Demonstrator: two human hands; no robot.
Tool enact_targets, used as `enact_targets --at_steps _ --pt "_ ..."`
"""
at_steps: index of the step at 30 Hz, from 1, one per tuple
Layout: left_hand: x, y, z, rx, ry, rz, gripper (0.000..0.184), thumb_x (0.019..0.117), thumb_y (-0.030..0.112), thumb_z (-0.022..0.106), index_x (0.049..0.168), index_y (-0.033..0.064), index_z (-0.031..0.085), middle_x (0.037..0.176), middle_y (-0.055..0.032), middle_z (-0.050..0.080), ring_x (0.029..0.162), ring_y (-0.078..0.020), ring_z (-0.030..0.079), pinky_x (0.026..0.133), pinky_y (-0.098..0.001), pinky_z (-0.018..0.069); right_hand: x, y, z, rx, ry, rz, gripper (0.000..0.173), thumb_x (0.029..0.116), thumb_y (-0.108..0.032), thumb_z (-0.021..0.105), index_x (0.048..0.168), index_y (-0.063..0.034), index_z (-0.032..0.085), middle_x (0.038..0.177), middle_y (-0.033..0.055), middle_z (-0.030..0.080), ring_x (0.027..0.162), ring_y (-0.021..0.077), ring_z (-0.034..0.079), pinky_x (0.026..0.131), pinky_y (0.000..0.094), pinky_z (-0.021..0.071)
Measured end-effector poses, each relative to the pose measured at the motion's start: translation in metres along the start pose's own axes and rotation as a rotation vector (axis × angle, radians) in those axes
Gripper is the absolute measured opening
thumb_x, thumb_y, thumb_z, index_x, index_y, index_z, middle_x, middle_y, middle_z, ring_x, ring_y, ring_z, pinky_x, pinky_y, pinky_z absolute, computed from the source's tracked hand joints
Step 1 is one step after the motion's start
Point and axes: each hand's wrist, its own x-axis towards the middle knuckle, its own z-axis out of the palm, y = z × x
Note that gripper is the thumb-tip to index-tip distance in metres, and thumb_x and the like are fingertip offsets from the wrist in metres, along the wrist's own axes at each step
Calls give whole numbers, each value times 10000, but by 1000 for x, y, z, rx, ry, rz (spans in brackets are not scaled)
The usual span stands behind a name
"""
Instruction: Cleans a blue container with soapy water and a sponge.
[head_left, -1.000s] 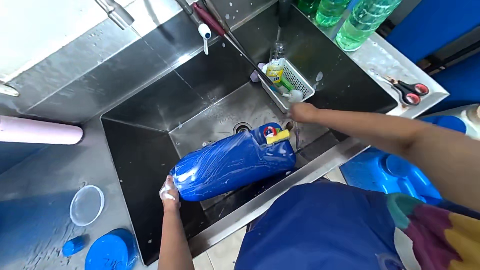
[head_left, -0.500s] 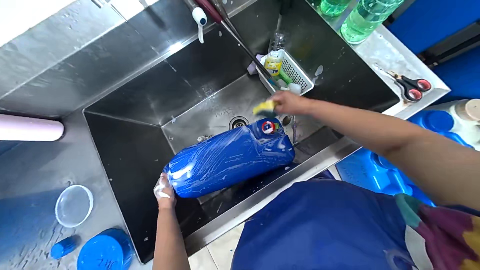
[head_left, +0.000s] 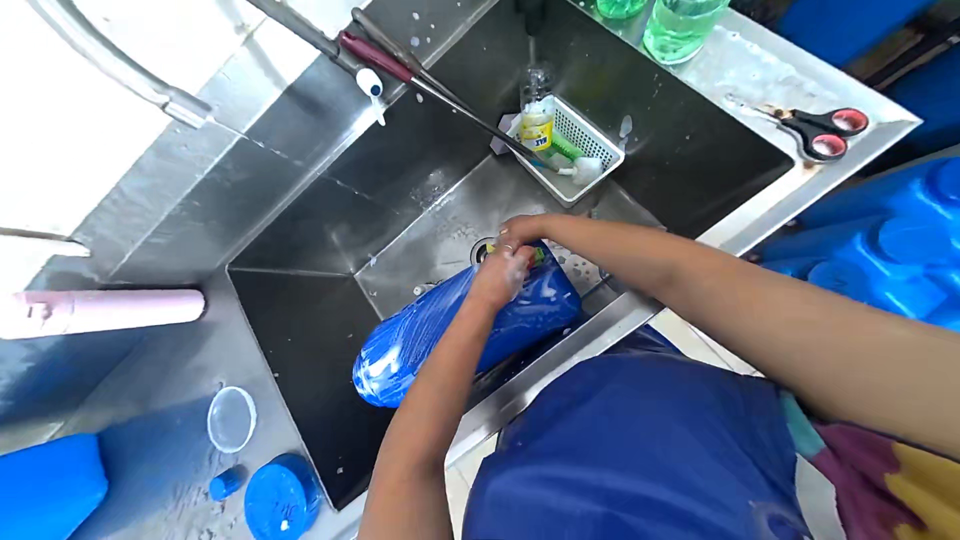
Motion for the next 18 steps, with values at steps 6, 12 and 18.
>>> enact_targets --at_steps 6,12,18 --pt "6 27 -7 53 -142 -480 425 1071 259 518 1355 -56 539 1207 -301 649 1133 -449 652 969 -591 507 39 21 19 331 -335 465 367 1081 -130 504 1394 54 556 1410 303 565 1363 433 512 1151 584 355" --pt "36 33 -39 -55 -507 -734 354 1119 173 361 1264 -57 588 1077 -221 606 919 -312 582 819 -484 474 41 25 29 314 -346 377 362 1104 -111 441 1393 61 576 1423 306 564 1390 438 493 1180 564 325" --pt "-3 26 -1 58 -137 -449 322 1070 128 476 1299 -80 566 1337 -317 562 1216 -469 595 1011 -583 493 38 15 15 405 -380 418 351 1091 -98 466 1365 91 577 1407 319 562 1372 443 499 1165 576 333"
